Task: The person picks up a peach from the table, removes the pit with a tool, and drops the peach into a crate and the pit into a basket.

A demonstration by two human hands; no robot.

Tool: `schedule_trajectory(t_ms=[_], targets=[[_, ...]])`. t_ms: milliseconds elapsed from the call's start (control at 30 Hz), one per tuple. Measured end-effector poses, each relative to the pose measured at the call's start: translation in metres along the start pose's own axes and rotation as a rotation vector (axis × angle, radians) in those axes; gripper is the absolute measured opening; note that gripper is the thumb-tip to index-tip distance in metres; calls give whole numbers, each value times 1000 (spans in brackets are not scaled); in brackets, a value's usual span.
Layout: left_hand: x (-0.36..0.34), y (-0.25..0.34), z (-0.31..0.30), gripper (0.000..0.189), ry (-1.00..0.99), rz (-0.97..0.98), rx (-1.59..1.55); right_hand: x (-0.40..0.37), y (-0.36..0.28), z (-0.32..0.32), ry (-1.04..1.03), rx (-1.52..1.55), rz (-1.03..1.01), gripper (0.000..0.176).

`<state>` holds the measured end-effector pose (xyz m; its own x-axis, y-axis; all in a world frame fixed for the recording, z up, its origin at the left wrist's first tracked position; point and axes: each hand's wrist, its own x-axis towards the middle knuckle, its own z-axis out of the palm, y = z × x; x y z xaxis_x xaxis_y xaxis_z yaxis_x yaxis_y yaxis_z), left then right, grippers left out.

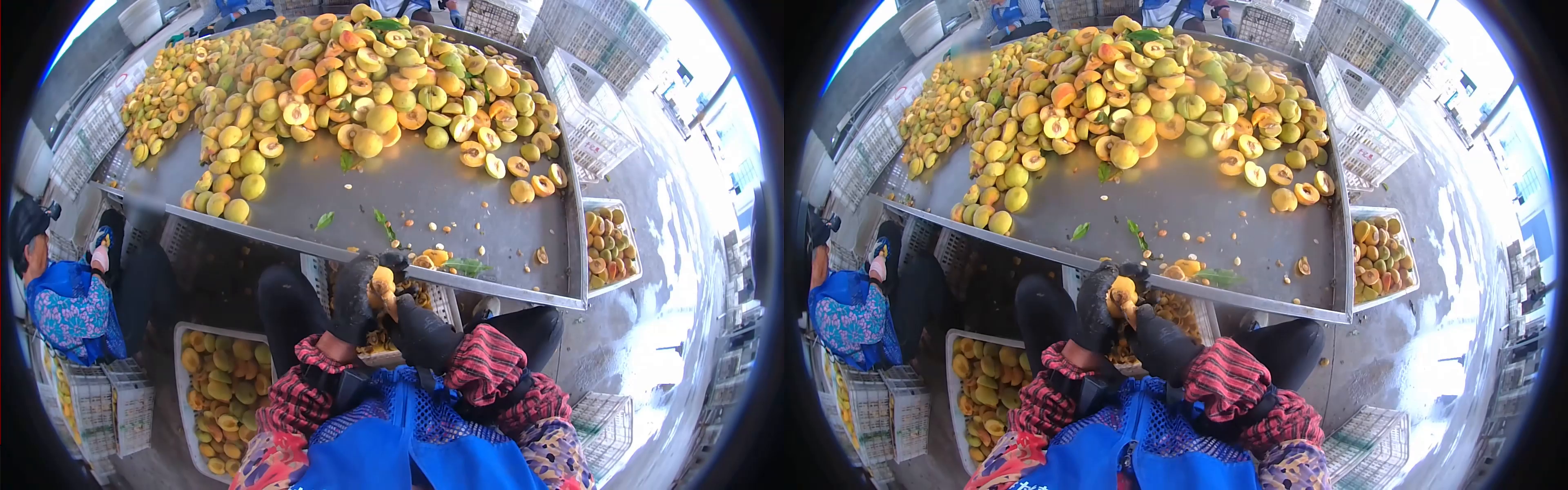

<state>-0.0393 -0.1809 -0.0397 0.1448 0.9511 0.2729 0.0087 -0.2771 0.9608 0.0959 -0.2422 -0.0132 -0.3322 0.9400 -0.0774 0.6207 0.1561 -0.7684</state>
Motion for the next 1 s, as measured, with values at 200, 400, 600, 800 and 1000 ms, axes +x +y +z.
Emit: schedule_trajectory(t_ms=[200,400,600,800,1000], targets=[[-1,8,-12,28,-79,220,402,3,1,-3,-170,228,164,23],[-6,-1,-10,30,-39,117,313,6,-27,-25,-369,894,483,23],[-14,-21,-7,30,-35,71,170,6,-14,-16,-376,785,514,19],[-27,-39,-7,33,2,153,314,5,6,7,-353,926,501,16],[-25,-19,8,35,160,66,-365,-1,8,5,-431,1547,620,16]])
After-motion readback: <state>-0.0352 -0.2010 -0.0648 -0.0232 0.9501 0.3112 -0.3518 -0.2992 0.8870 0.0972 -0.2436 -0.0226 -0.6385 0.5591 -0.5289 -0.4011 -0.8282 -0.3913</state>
